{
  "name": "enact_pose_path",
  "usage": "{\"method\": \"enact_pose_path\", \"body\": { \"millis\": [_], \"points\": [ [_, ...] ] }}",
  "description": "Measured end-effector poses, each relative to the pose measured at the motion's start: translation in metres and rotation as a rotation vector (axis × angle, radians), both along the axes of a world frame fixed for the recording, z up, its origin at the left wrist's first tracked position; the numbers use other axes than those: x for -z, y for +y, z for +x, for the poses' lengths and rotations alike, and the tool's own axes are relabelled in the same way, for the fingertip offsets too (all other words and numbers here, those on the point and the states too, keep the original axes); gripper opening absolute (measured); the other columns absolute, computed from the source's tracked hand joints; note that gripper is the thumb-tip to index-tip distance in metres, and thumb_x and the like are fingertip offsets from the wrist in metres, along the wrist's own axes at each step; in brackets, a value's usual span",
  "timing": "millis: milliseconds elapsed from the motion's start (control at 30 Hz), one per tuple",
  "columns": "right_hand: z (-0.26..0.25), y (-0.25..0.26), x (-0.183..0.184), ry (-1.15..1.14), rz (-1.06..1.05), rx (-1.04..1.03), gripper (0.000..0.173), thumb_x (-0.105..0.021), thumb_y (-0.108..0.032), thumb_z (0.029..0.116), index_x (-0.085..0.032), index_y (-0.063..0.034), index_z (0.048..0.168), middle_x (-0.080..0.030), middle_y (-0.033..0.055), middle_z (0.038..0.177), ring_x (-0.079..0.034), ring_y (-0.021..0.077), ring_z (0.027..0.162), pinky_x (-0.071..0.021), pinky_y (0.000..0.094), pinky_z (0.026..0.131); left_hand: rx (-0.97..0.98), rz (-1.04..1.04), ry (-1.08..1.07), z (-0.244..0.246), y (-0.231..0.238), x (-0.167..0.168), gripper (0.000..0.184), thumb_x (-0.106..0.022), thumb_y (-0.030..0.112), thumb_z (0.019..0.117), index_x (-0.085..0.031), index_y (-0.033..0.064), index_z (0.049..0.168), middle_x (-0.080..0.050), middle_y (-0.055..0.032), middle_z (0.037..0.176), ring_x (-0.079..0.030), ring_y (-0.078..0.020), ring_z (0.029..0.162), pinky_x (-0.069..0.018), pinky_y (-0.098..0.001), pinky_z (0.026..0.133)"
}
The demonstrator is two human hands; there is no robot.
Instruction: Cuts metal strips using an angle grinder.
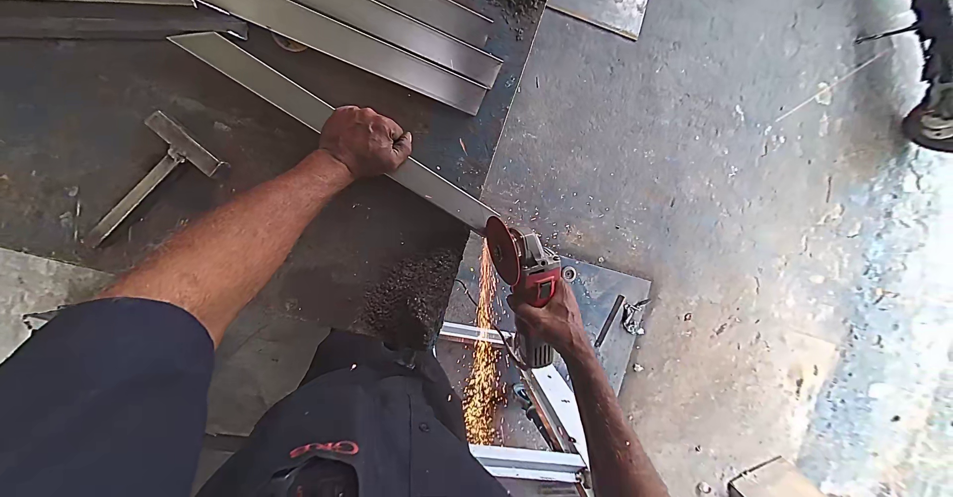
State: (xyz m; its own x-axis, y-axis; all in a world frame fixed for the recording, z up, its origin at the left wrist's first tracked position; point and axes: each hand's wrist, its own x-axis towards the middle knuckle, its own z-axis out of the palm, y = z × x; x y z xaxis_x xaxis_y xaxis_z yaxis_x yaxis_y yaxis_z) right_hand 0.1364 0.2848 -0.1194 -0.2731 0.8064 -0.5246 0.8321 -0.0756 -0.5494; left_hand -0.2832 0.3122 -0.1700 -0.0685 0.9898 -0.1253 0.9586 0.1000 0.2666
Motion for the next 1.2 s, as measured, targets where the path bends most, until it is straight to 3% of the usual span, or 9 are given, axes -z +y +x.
{"method": "enact_pose_path", "body": {
  "millis": [300, 667, 933, 1200],
  "points": [
    [0.0, 0.001, 0.001, -0.039, -0.022, -0.01, 0.075, -0.082, -0.044, 0.0656, -0.061, -0.0046, 0.126, -0.071, 0.0065, 0.105, -0.068, 0.0134, 0.097, -0.0559, 0.04, 0.088, 0.004, -0.028, -0.009, 0.001, 0.0, -0.005, 0.053, -0.037, 0.044, 0.101, -0.051, 0.009, 0.064, -0.061, -0.0144, 0.063, -0.067, -0.0359, 0.068, -0.0451, -0.0554, 0.059],
    [-0.004, 0.007, 0.003, -0.04, -0.008, -0.016, 0.075, -0.082, -0.046, 0.0659, -0.062, -0.0038, 0.124, -0.071, 0.0063, 0.103, -0.069, 0.0134, 0.095, -0.0562, 0.0402, 0.087, -0.002, -0.053, -0.015, 0.0, 0.001, -0.006, 0.051, -0.038, 0.043, 0.1004, -0.051, 0.0093, 0.065, -0.061, -0.0141, 0.065, -0.067, -0.0356, 0.069, -0.0456, -0.0553, 0.06],
    [-0.008, 0.009, 0.002, -0.019, -0.004, -0.009, 0.072, -0.083, -0.044, 0.066, -0.061, -0.0049, 0.123, -0.071, 0.0037, 0.101, -0.068, 0.0092, 0.092, -0.0569, 0.0349, 0.085, 0.005, -0.062, -0.017, 0.001, 0.001, -0.008, 0.051, -0.037, 0.043, 0.1012, -0.053, 0.009, 0.066, -0.062, -0.0142, 0.066, -0.068, -0.0352, 0.071, -0.0463, -0.0551, 0.062],
    [-0.015, 0.013, -0.003, -0.03, -0.018, -0.005, 0.072, -0.083, -0.042, 0.0668, -0.061, -0.004, 0.124, -0.071, 0.0055, 0.103, -0.068, 0.0117, 0.095, -0.0561, 0.0375, 0.087, 0.013, -0.073, -0.013, 0.0, 0.002, -0.007, 0.051, -0.037, 0.043, 0.1012, -0.053, 0.009, 0.067, -0.062, -0.0141, 0.066, -0.068, -0.0351, 0.071, -0.0463, -0.0548, 0.062]
  ]
}}
